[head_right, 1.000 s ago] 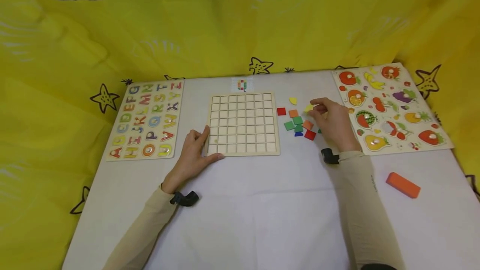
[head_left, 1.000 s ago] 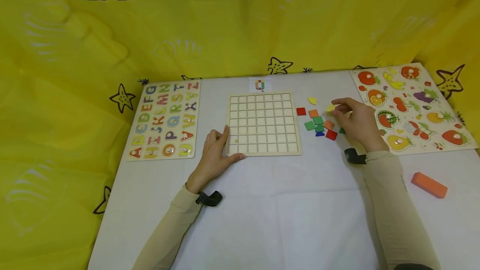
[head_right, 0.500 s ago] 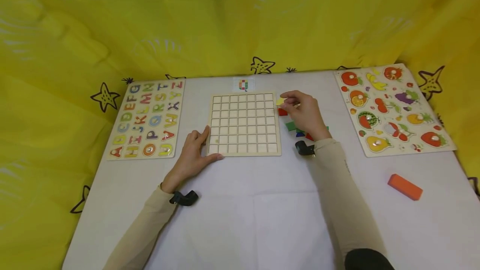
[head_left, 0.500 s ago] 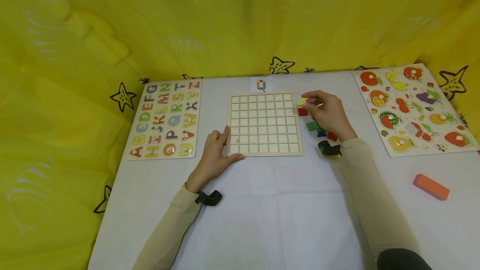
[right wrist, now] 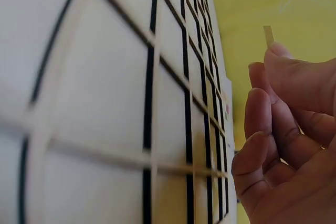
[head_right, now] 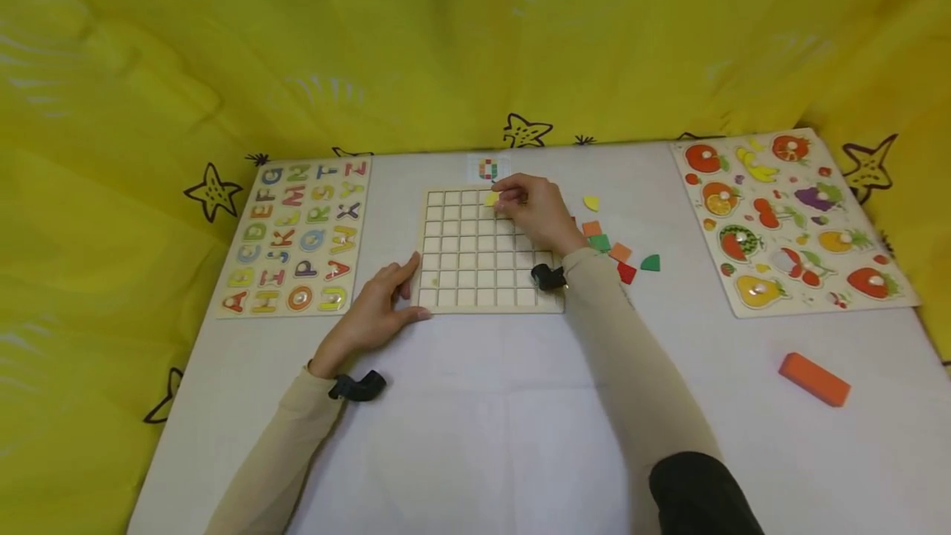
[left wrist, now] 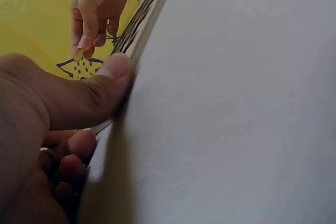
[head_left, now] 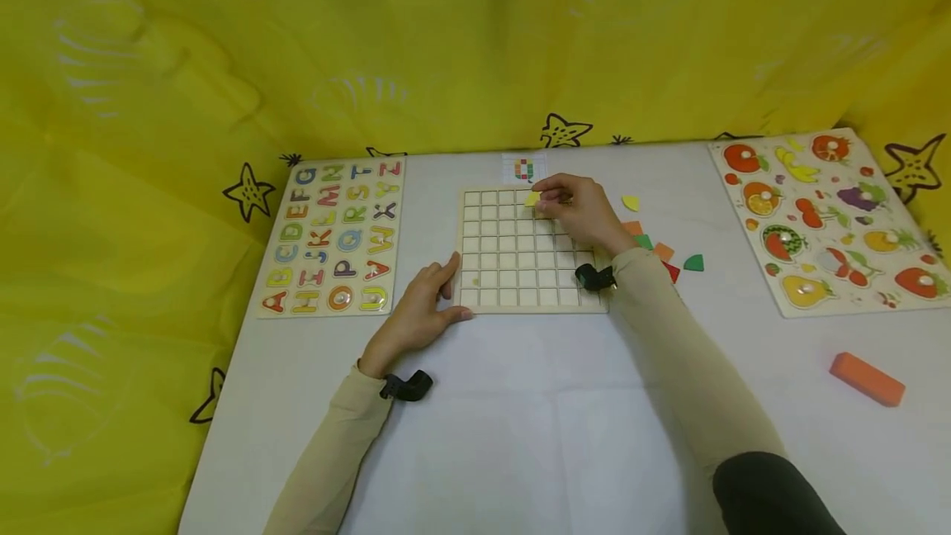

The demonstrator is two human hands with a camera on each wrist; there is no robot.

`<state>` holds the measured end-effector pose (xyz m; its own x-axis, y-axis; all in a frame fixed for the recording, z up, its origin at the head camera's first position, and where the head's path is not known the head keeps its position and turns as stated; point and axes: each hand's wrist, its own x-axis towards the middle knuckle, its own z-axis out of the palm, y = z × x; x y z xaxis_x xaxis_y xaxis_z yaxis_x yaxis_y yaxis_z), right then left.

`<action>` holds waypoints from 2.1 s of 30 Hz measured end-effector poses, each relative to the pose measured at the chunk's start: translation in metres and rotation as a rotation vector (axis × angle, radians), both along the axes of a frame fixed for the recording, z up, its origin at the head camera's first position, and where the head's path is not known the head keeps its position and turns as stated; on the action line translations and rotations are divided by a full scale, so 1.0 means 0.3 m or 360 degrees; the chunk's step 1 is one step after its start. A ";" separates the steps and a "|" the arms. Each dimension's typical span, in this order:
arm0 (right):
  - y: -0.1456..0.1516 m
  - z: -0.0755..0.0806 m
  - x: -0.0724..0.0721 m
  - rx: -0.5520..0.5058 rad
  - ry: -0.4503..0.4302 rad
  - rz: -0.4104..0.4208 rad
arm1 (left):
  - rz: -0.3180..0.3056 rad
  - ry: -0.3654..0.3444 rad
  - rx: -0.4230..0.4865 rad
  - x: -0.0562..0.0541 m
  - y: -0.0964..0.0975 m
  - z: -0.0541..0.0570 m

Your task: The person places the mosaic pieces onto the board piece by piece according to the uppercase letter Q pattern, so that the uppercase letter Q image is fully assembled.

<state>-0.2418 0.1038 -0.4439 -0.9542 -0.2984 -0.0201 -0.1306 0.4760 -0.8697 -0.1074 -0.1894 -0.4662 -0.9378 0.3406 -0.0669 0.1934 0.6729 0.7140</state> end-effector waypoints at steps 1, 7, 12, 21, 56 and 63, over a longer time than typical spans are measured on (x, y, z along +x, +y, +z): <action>-0.011 -0.002 -0.006 -0.0004 -0.0015 0.0017 | -0.0018 -0.0018 0.0000 -0.001 -0.005 0.003; -0.064 -0.020 -0.031 0.0059 -0.0057 0.0118 | -0.0102 -0.0047 -0.0009 -0.014 -0.025 0.017; -0.097 -0.019 -0.040 0.0107 -0.0060 0.0139 | -0.0101 -0.0082 -0.0017 -0.021 -0.029 0.030; -0.119 -0.023 -0.054 0.0173 -0.0094 0.0125 | -0.0078 -0.0168 -0.0046 -0.017 -0.022 0.045; -0.110 -0.007 -0.046 0.0212 -0.0115 0.0055 | -0.0029 -0.0205 -0.0022 -0.017 -0.011 0.045; -0.105 -0.012 -0.043 0.0164 -0.0067 0.0066 | -0.0027 -0.0208 -0.0018 -0.015 -0.013 0.041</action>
